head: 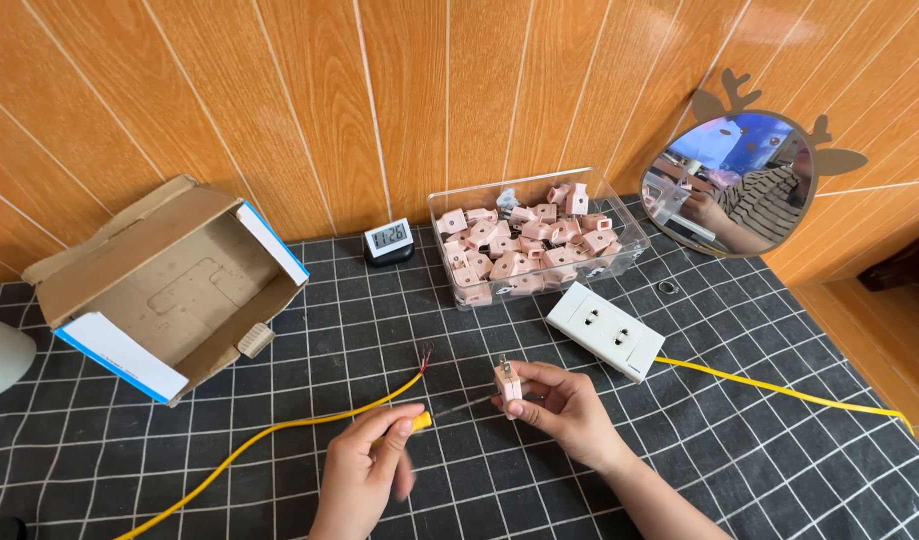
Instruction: The person is wiring an electrical plug by stripping the insulation from a cable and inserting the wires into the plug's internal terminals.
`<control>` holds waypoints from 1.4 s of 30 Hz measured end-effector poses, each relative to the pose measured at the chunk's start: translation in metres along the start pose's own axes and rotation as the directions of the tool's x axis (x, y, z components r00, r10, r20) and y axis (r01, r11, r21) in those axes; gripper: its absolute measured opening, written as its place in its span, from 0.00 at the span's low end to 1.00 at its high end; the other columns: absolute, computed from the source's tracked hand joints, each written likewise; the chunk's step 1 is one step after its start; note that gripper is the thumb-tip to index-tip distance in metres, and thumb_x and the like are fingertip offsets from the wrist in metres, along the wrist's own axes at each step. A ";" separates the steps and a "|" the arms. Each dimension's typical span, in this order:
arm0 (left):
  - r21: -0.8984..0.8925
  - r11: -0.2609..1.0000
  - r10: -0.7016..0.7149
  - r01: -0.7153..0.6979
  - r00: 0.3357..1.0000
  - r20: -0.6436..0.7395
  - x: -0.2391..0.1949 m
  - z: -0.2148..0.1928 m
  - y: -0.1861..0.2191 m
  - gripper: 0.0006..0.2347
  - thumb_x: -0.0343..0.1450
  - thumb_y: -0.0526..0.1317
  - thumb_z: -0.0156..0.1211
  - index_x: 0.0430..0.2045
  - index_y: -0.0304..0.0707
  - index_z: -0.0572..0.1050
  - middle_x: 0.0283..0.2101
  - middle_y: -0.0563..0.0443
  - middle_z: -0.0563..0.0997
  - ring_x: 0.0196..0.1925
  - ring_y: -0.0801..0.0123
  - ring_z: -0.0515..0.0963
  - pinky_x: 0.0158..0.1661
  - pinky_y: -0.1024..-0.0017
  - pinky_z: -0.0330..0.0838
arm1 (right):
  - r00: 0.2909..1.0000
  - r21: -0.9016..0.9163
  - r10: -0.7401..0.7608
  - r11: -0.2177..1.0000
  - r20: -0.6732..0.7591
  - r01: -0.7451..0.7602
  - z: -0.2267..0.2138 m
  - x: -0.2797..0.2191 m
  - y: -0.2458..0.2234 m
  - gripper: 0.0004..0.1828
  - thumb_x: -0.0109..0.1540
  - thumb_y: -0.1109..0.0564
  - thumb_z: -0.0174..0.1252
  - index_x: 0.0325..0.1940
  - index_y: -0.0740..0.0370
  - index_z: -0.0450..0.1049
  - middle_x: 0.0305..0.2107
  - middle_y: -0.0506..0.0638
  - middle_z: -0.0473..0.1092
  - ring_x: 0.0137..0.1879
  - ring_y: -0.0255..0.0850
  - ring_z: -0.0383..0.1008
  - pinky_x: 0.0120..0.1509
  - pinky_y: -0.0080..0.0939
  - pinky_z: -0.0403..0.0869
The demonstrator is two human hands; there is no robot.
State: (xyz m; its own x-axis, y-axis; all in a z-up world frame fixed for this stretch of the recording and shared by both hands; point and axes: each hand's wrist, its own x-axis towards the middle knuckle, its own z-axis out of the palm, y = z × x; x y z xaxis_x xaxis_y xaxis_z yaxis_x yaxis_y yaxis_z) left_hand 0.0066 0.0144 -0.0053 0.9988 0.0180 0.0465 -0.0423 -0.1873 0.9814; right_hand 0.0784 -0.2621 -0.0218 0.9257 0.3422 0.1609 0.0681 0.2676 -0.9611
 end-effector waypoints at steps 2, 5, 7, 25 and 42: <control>0.005 0.985 -0.172 0.172 0.985 -0.026 -0.002 0.003 0.003 0.17 0.74 0.45 0.53 0.46 0.41 0.88 0.24 0.50 0.88 0.06 0.75 0.71 0.12 0.79 0.66 | 1.000 0.022 -0.014 1.000 0.005 0.014 0.002 -0.001 0.001 0.27 0.57 0.66 0.69 0.61 0.71 0.75 0.53 0.61 0.77 0.54 0.52 0.81 0.63 0.59 0.84; -0.113 0.901 -0.424 0.418 0.905 -0.037 0.002 0.006 0.012 0.24 0.76 0.49 0.45 0.44 0.32 0.89 0.14 0.38 0.80 0.04 0.69 0.66 0.12 0.76 0.57 | 0.999 0.000 -0.021 1.000 0.027 0.021 0.000 0.003 0.000 0.29 0.57 0.66 0.70 0.62 0.71 0.74 0.51 0.62 0.79 0.52 0.54 0.84 0.61 0.52 0.84; -0.003 0.928 -0.369 0.371 0.924 0.099 0.005 0.003 0.010 0.21 0.70 0.47 0.59 0.59 0.52 0.79 0.53 0.54 0.89 0.37 0.76 0.91 0.23 0.79 0.85 | 0.996 0.003 0.056 0.998 -0.064 -0.056 -0.001 0.002 0.002 0.29 0.55 0.66 0.70 0.61 0.73 0.75 0.48 0.63 0.81 0.49 0.55 0.87 0.56 0.49 0.86; -0.050 0.988 0.145 -0.145 0.989 -0.006 0.007 -0.002 -0.016 0.11 0.71 0.37 0.63 0.42 0.39 0.88 0.42 0.50 0.81 0.27 0.68 0.84 0.30 0.77 0.85 | 0.991 0.086 0.111 0.991 -0.071 -0.105 -0.001 0.003 0.009 0.30 0.54 0.66 0.71 0.61 0.73 0.75 0.41 0.63 0.83 0.45 0.52 0.87 0.54 0.45 0.85; 0.137 0.852 -0.485 0.505 0.861 -0.156 0.010 0.011 0.006 0.20 0.76 0.51 0.47 0.41 0.48 0.90 0.21 0.53 0.88 0.11 0.72 0.72 0.20 0.77 0.69 | 0.980 -0.109 0.182 0.976 -0.083 -0.190 0.007 0.002 -0.005 0.30 0.54 0.64 0.74 0.60 0.68 0.78 0.44 0.56 0.83 0.43 0.41 0.85 0.52 0.36 0.84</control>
